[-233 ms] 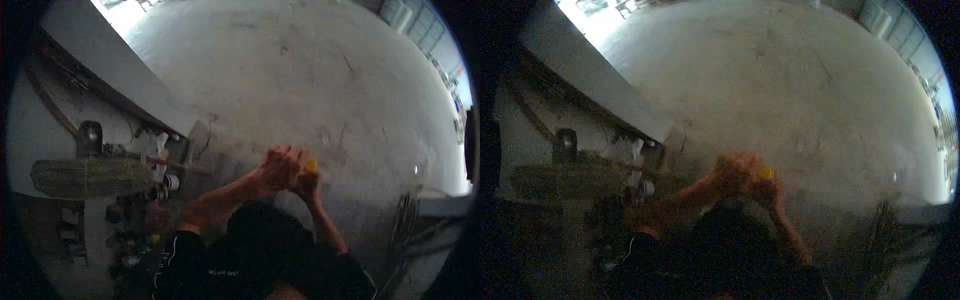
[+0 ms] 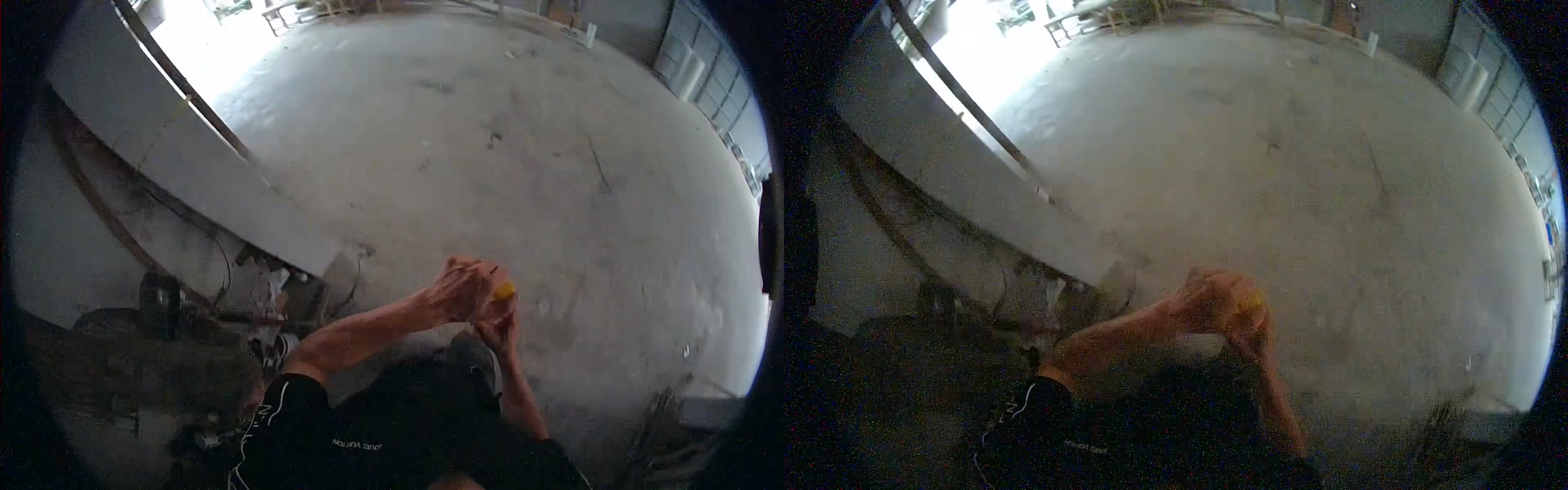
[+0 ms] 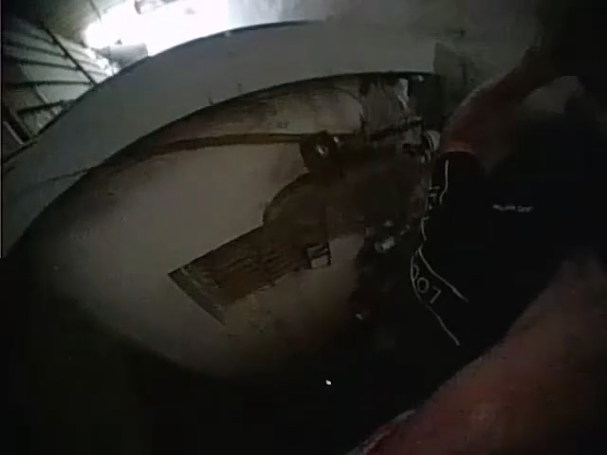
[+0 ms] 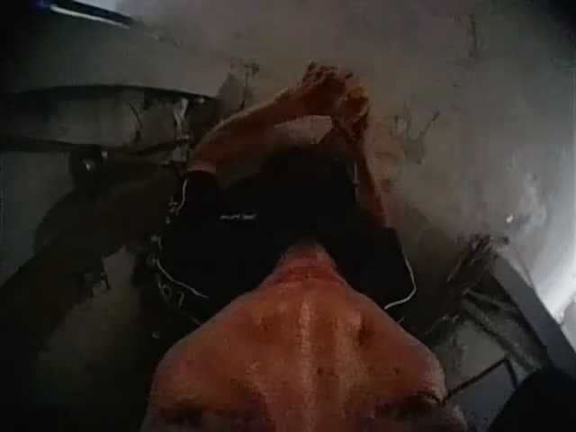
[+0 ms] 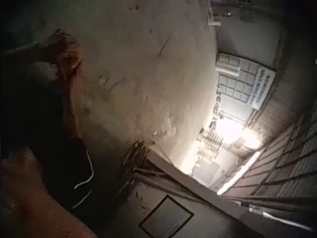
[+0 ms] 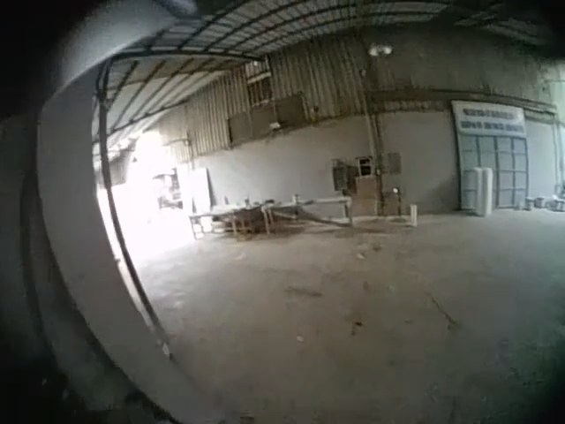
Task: Polishing wooden slats on a metal frame structure using a cloth and a cleaning solution from a bottle.
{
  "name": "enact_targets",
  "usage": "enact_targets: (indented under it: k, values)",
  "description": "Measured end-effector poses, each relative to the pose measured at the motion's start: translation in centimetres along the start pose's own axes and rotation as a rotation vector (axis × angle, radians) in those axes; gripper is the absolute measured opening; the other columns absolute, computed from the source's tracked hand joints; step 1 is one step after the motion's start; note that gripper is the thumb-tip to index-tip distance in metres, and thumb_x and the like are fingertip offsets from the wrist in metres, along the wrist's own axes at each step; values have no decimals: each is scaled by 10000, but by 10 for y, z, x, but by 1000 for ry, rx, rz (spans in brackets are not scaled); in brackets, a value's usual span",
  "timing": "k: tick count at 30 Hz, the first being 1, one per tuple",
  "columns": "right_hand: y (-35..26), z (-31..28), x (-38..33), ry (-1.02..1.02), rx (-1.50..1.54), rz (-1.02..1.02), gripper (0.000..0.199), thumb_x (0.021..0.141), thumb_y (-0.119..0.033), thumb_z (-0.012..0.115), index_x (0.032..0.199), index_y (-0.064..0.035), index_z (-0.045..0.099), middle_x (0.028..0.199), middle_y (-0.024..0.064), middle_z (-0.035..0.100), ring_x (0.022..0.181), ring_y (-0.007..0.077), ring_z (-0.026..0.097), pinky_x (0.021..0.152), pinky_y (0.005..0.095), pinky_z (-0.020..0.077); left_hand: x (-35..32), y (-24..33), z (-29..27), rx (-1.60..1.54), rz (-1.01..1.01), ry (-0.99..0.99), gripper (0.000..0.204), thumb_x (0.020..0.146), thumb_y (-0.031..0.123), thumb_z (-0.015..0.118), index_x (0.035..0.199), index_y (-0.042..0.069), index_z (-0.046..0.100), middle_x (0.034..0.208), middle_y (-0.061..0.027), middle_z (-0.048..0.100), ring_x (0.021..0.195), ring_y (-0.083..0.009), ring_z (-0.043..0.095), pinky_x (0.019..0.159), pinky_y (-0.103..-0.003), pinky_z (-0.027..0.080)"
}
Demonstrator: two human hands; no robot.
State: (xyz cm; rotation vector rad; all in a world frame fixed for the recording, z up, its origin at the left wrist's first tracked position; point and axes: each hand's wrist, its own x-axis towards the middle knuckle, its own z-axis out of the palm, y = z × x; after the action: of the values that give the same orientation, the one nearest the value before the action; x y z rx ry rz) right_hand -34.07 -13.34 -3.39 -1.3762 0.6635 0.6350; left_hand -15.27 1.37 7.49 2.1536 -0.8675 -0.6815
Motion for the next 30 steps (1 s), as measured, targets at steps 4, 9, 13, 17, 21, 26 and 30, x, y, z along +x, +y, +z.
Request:
enact_targets:
  k: [4,9,13,17,21,26,30]
  values:
    - [-94,-62,336,118,11,-432,672,942,-526,542,1420,-82,382,1370,119,476,1246,292,478,975,419,453,242,-186,-79,81,163,231,447,779,454,701,903,46,569,861,-143,629,748,-309,644,626,-414,504]
    - [-309,8,620,-698,977,-410,711,932,-617,455,1440,-131,347,1415,105,434,1244,261,492,973,441,483,371,-324,-257,406,145,547,456,782,460,706,920,51,559,854,-126,623,757,-301,651,632,-417,507]
    - [-420,7,802,-182,-256,-884,641,930,-589,488,1385,-144,407,1344,93,493,1210,250,518,903,461,517,454,-375,-374,593,-47,809,413,805,474,694,841,82,568,759,-93,610,672,-273,648,575,-397,491]
    - [-591,72,866,-670,152,-634,647,929,-592,499,1333,-91,444,1273,78,546,1158,234,549,878,437,516,502,-451,-490,727,-157,1069,457,824,508,667,674,101,525,571,-53,499,446,-233,509,411,-360,400]
    - [-679,122,1040,-648,-70,-700,760,919,-678,395,1322,-40,477,1271,94,574,1132,219,564,938,394,473,574,-541,-611,747,-340,1020,432,812,474,692,645,122,507,574,-51,527,502,-242,593,461,-368,446]
    - [-823,166,1144,-1302,473,-54,715,936,-632,370,1330,-45,483,1289,98,571,1117,214,571,954,373,463,646,-630,-754,696,-1,831,367,806,448,698,715,125,552,664,-50,557,581,-228,607,559,-353,497]
    - [-912,211,1248,-1387,125,-287,694,914,-597,440,1308,-28,497,1281,136,564,1090,233,575,945,385,469,700,-686,-854,611,241,660,339,800,432,706,754,125,570,735,-44,566,689,-219,626,651,-359,507]
